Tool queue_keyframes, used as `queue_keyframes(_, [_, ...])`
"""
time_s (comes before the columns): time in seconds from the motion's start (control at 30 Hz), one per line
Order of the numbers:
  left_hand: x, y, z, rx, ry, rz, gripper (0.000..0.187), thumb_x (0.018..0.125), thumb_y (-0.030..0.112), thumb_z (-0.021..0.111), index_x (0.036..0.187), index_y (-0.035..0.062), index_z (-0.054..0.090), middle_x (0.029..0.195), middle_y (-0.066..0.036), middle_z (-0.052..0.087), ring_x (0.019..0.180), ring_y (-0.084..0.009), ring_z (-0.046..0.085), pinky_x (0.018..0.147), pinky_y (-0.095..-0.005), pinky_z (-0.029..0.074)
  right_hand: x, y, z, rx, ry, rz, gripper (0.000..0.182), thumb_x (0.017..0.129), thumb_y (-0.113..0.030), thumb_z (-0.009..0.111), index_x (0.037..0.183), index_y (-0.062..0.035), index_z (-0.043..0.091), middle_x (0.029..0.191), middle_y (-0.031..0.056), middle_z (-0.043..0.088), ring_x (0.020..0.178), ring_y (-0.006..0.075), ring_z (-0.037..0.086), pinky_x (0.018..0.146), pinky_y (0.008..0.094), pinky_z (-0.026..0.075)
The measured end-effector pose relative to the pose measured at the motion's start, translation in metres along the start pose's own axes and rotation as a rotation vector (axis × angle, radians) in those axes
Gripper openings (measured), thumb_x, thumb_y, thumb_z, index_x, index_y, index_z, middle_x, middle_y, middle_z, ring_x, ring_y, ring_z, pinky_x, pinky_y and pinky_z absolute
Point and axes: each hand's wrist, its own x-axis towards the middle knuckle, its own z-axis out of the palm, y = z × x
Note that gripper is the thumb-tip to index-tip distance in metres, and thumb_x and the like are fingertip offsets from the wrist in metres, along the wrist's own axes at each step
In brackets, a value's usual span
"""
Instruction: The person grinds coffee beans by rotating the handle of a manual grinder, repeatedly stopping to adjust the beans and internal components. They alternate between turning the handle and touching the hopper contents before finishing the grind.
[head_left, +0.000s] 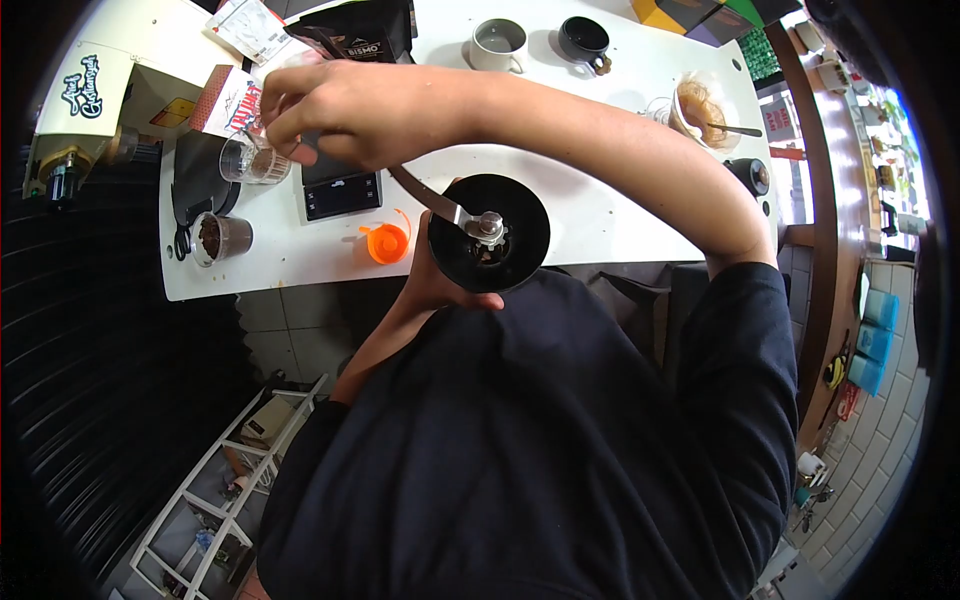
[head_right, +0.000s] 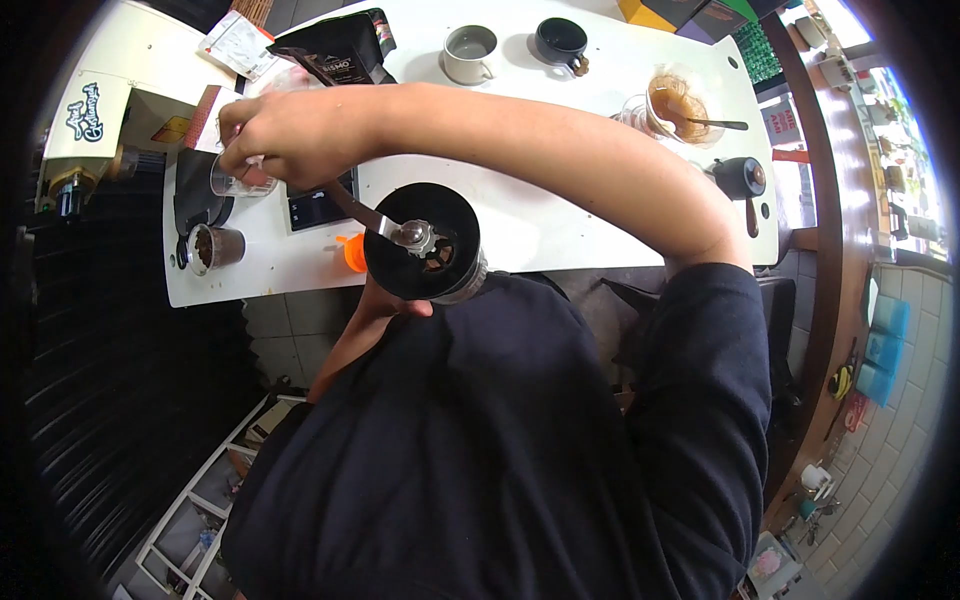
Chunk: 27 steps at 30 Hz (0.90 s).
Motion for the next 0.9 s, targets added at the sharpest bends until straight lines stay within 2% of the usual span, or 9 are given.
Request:
queue_keyframes(0.1, [0.003,0.013,0.005,0.002,0.018,0.046,0.129,0.041,0.066,0.095,0.135,-0.0059,0.044,0.116,-0.012,0.062,0.107,-0.0211,0.063,0.095,-0.0371,0.051,-0.011,0.005,-0.01,-0.024,-0.019,0.082,0.023,0.081,0.006,0.05,0.097,-0.0004,0.066,0.113,0.0157,0.057,0.107,0.0326,0.061,0.09,0.0427,0.05])
queue_keyframes(0.13, [0.003,0.018,0.006,-0.048,0.006,0.03,0.123,0.042,0.066,0.095,0.131,-0.0052,0.048,0.112,-0.011,0.064,0.103,-0.0196,0.064,0.093,-0.0358,0.052,-0.014,0.004,-0.012,-0.021,-0.003,0.148,0.02,0.078,0.007,0.049,0.091,0.0003,0.063,0.115,0.0155,0.058,0.107,0.0322,0.062,0.089,0.0426,0.051])
queue_keyframes(0.27, [0.001,0.016,0.007,-0.095,0.052,0.042,0.112,0.043,0.067,0.094,0.121,-0.0032,0.056,0.106,-0.008,0.067,0.098,-0.0173,0.065,0.09,-0.0339,0.054,-0.037,0.017,-0.029,-0.11,0.034,0.127,0.022,0.072,0.009,0.047,0.086,-0.0003,0.061,0.118,0.0148,0.058,0.106,0.0303,0.062,0.088,0.0407,0.052])
queue_keyframes(0.37, [0.001,0.009,0.004,-0.076,0.068,0.087,0.112,0.043,0.068,0.094,0.123,-0.0013,0.056,0.107,-0.007,0.067,0.099,-0.0167,0.065,0.091,-0.0339,0.054,-0.051,0.015,-0.045,-0.152,0.037,0.185,0.026,0.077,0.004,0.048,0.092,-0.0018,0.068,0.115,0.0148,0.06,0.104,0.0321,0.064,0.094,0.0398,0.051])
queue_keyframes(0.53, [0.002,0.007,0.005,-0.097,0.118,0.11,0.112,0.044,0.068,0.094,0.125,0.0004,0.055,0.11,-0.007,0.067,0.101,-0.0169,0.065,0.092,-0.0341,0.053,-0.079,0.003,-0.065,-0.031,0.038,0.365,0.02,0.075,0.008,0.049,0.088,0.0012,0.063,0.116,0.0143,0.06,0.1,0.0319,0.065,0.087,0.041,0.055])
queue_keyframes(0.57, [0.002,0.008,0.006,-0.146,0.145,0.109,0.113,0.044,0.068,0.094,0.126,0.0004,0.055,0.111,-0.007,0.066,0.102,-0.0171,0.065,0.092,-0.0341,0.053,-0.084,0.001,-0.068,-0.031,0.037,0.364,0.02,0.075,0.008,0.049,0.088,0.0012,0.063,0.116,0.0143,0.06,0.1,0.0319,0.065,0.087,0.041,0.055])
queue_keyframes(0.67, [0.002,0.004,0.002,-0.101,0.078,0.092,0.118,0.045,0.066,0.095,0.131,-0.0008,0.051,0.116,-0.009,0.065,0.106,-0.0182,0.063,0.094,-0.0347,0.052,-0.097,-0.007,-0.076,-0.214,0.109,0.152,0.019,0.073,0.01,0.052,0.086,0.0015,0.063,0.115,0.0162,0.06,0.103,0.0341,0.065,0.09,0.0428,0.053])
queue_keyframes(0.8, [-0.002,0.003,0.004,0.013,0.029,0.124,0.124,0.043,0.065,0.096,0.135,-0.002,0.047,0.118,-0.01,0.064,0.108,-0.0192,0.063,0.097,-0.0364,0.051,-0.101,-0.02,-0.076,-0.219,0.138,0.165,0.022,0.072,0.01,0.052,0.088,0.0017,0.065,0.115,0.0169,0.06,0.102,0.0353,0.064,0.09,0.0435,0.053])
queue_keyframes(0.9, [-0.011,-0.012,0.007,-0.032,0.108,0.198,0.125,0.043,0.067,0.095,0.135,-0.0037,0.048,0.117,-0.01,0.064,0.108,-0.0197,0.063,0.099,-0.038,0.05,-0.101,-0.03,-0.076,-0.228,0.2,0.142,0.029,0.07,0.011,0.051,0.093,0.002,0.066,0.115,0.0176,0.061,0.101,0.0362,0.064,0.09,0.0447,0.052])
